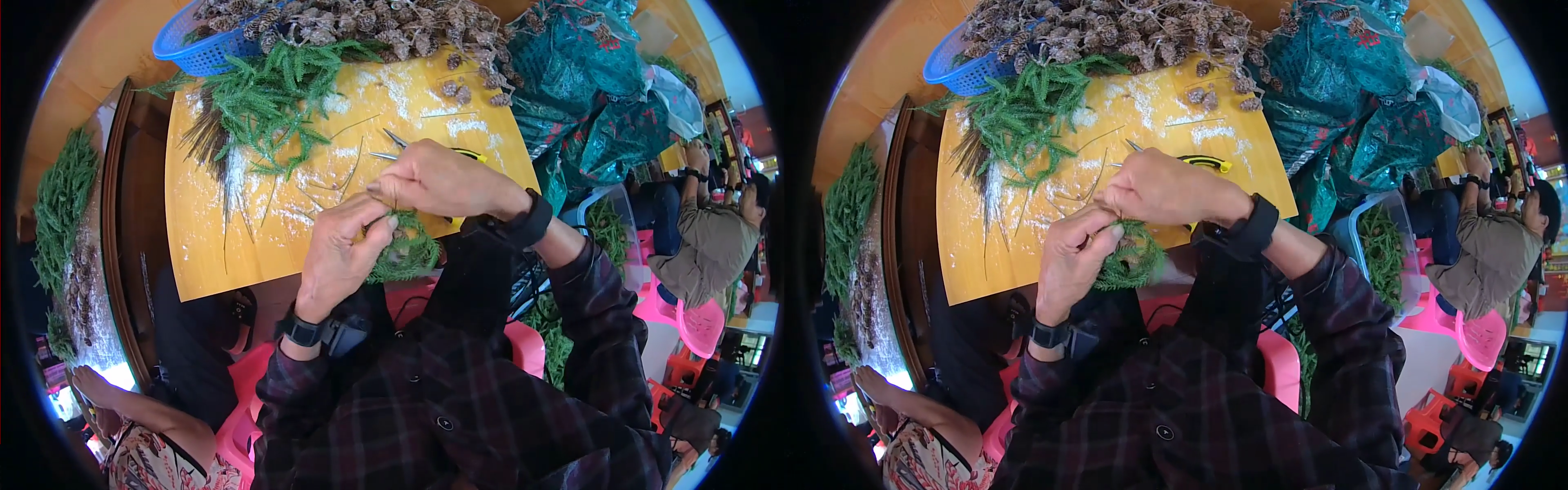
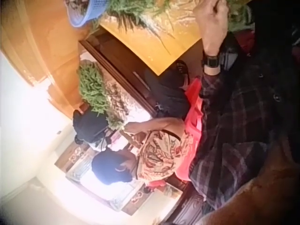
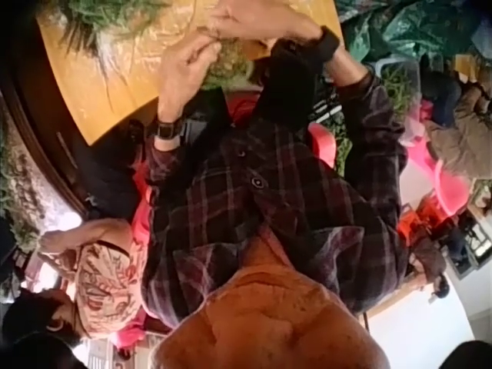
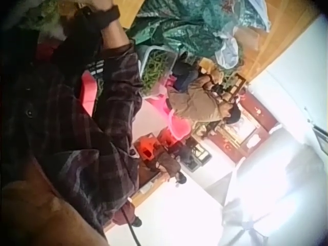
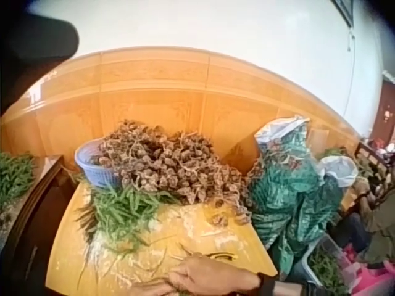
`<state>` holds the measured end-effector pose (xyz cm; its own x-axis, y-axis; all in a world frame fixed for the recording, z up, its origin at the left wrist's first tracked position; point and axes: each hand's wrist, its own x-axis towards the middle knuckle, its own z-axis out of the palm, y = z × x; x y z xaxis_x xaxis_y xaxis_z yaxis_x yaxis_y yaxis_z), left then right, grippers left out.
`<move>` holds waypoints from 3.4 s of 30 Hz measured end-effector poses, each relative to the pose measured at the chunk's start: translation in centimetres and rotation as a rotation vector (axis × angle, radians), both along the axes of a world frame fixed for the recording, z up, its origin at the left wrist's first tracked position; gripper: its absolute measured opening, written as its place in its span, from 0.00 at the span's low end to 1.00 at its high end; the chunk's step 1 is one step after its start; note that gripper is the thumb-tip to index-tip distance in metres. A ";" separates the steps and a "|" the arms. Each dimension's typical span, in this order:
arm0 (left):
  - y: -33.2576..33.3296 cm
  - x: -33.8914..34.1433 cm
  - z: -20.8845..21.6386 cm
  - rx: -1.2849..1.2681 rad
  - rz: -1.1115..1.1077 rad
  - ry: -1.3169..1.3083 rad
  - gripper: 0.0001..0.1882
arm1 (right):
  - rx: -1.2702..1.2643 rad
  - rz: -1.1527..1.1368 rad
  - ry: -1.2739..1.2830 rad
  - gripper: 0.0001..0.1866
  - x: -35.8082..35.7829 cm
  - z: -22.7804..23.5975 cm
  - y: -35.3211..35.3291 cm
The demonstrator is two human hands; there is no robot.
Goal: The person wraps wire around pinecones and greenery sprigs by hand, using pliers to twist and cut the wire. They repeat this process to secure the items together and form a small wreath.
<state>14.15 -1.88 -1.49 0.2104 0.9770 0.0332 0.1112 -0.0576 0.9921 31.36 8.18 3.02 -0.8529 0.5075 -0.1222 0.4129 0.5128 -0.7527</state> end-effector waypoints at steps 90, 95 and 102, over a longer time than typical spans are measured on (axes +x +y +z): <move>0.1 0.3 -3.0 -0.163 0.429 -0.456 0.07 | 0.830 -0.289 0.007 0.20 3.9 -3.9 -3.9; 0.0 0.1 -2.7 -0.117 0.371 -0.393 0.06 | 0.819 -0.261 -0.009 0.20 4.1 -3.7 -3.8; 0.9 -1.3 -2.3 0.143 0.246 -0.076 0.07 | 0.819 -0.209 -0.007 0.17 4.5 -2.1 -3.2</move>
<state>12.87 -1.03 -3.83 -0.0408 0.9828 0.1803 0.0649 -0.1775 0.9820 35.87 4.93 0.92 -0.7325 0.5851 0.3480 0.5631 0.8080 -0.1733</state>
